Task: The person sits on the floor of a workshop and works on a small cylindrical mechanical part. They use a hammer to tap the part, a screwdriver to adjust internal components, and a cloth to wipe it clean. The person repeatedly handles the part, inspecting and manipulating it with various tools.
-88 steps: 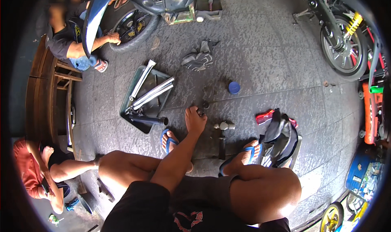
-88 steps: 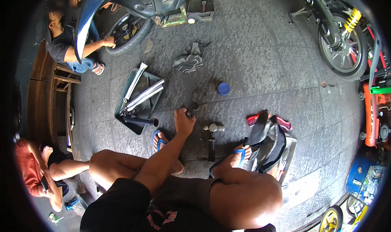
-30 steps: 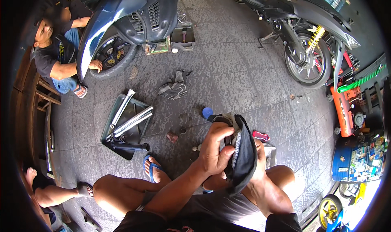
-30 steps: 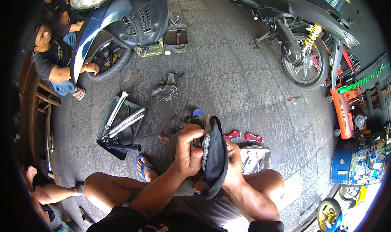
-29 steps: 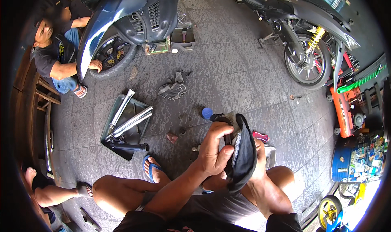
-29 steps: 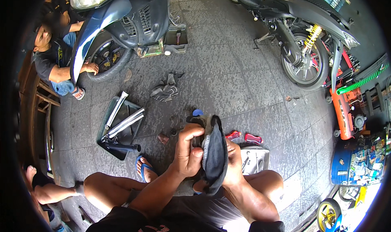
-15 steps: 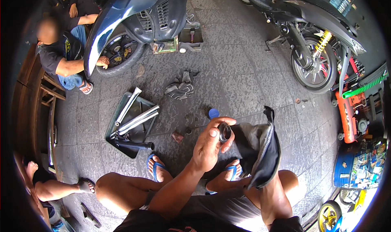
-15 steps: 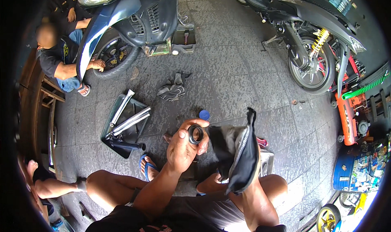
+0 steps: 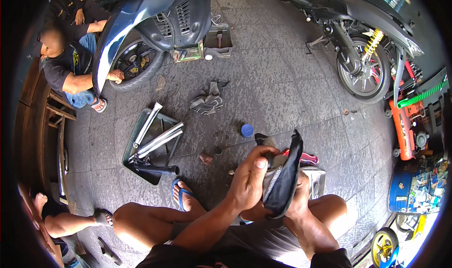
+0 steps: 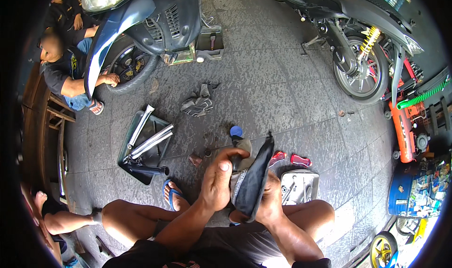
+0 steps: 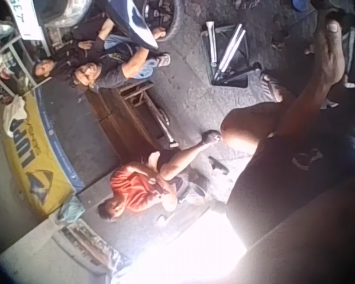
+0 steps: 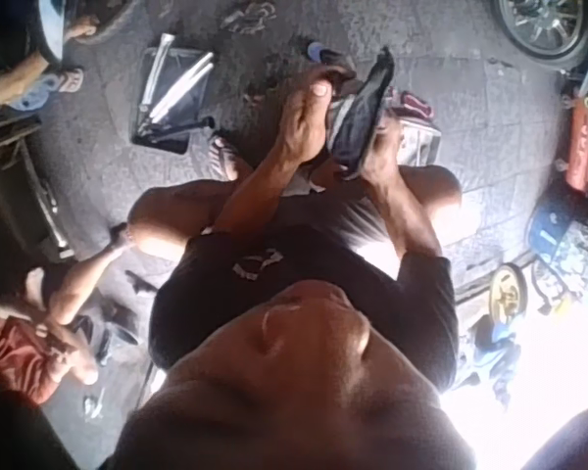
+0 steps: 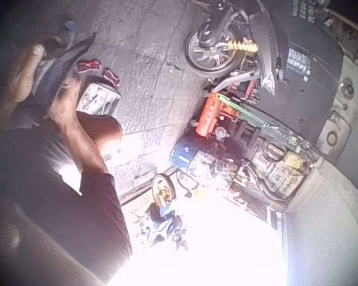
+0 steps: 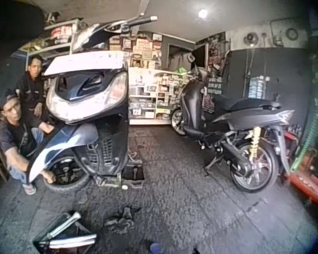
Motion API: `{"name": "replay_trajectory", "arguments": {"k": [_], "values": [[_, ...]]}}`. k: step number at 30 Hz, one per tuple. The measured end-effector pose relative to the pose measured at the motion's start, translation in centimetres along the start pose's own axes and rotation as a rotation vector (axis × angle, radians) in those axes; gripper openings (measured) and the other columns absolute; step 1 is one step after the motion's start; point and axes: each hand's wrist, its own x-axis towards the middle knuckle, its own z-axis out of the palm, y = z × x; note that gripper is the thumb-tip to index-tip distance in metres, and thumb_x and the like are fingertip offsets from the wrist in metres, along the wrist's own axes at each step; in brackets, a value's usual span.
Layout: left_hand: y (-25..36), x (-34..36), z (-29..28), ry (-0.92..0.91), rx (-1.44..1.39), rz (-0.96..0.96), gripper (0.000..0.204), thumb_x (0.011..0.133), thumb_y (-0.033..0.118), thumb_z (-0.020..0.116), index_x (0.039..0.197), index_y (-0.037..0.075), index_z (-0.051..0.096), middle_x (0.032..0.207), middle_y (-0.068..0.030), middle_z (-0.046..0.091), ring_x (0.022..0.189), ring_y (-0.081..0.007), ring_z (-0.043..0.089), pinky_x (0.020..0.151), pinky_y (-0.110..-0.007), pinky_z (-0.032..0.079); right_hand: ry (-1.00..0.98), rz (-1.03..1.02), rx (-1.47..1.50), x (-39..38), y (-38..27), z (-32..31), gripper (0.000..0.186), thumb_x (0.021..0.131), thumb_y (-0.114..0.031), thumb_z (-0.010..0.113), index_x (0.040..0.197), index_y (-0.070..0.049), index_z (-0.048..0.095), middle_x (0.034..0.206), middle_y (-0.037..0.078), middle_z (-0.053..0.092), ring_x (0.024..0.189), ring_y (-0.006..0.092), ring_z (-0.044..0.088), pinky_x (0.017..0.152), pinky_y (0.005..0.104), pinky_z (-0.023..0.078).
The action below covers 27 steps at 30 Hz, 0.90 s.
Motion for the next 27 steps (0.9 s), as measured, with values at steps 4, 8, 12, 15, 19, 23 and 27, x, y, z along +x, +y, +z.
{"name": "replay_trajectory", "arguments": {"k": [4,8,12,15,19,23,27], "values": [[-0.1,-0.3,0.7,-0.027,0.031,0.085,0.051,0.104,0.044,0.041,0.123,-0.002,0.052,0.111,-0.0093,0.058,0.102,-0.0153,0.054,0.093,-0.029,0.041,0.097,0.083,0.242,-1.0,-1.0,0.3,0.03,0.065,-0.014,0.088,0.087,-0.006,0.069,0.086,0.002,0.07,0.078,0.0129,0.066,0.068,0.0253,0.052],[-0.8,0.3,0.4,-0.085,0.172,0.266,0.049,0.102,0.039,0.047,0.13,-0.001,0.05,0.117,-0.013,0.058,0.108,-0.0201,0.055,0.094,-0.035,0.043,0.215,0.409,0.796,-0.7,-1.1,-0.1,0.022,0.081,-0.011,0.074,0.1,-0.004,0.066,0.088,0.007,0.07,0.077,0.0144,0.067,0.067,0.029,0.057],[-2.2,1.1,-0.8,-0.179,0.417,0.465,0.047,0.101,0.035,0.049,0.13,-0.002,0.051,0.12,-0.0202,0.056,0.111,-0.0313,0.056,0.095,-0.04,0.044,0.354,0.327,0.698,0.1,-0.9,-0.4,0.017,0.09,-0.009,0.065,0.105,-0.002,0.063,0.089,0.009,0.069,0.075,0.0146,0.067,0.064,0.0287,0.058],[-1.9,2.0,-0.8,-0.18,0.502,0.518,0.052,0.1,0.036,0.051,0.135,-0.002,0.048,0.121,-0.0235,0.054,0.111,-0.0343,0.056,0.094,-0.042,0.045,0.187,0.285,0.702,1.3,-0.6,-1.5,0.011,0.088,-0.009,0.068,0.095,0.0,0.066,0.086,0.004,0.069,0.071,0.0101,0.065,0.06,0.0237,0.052],[-1.2,0.7,0.5,0.019,0.122,0.055,0.066,0.102,0.051,0.038,0.13,-0.008,0.049,0.116,-0.0149,0.058,0.106,-0.0204,0.058,0.09,-0.033,0.045,0.159,-0.003,0.202,0.9,-0.9,-0.1,0.013,0.077,-0.005,0.075,0.087,-0.004,0.068,0.085,0.001,0.068,0.076,0.0099,0.064,0.069,0.0263,0.052],[-0.5,0.5,0.0,-0.068,-0.261,-0.336,0.045,0.103,0.041,0.046,0.117,0.0,0.057,0.097,-0.0048,0.063,0.081,-0.0073,0.055,0.068,-0.022,0.042,0.146,-0.019,0.093,-0.2,0.6,-0.1,0.017,0.073,-0.006,0.078,0.086,-0.003,0.067,0.082,0.002,0.068,0.074,0.0109,0.064,0.066,0.0274,0.052],[-0.6,0.4,0.6,-0.072,-0.111,-0.17,0.036,0.101,0.032,0.056,0.119,0.001,0.057,0.099,-0.0012,0.062,0.089,-0.0061,0.054,0.079,-0.023,0.045,0.147,0.129,0.222,-0.2,-1.1,-0.6,0.013,0.077,-0.007,0.076,0.086,-0.002,0.067,0.08,0.002,0.068,0.07,0.01,0.064,0.062,0.0251,0.051]]}}
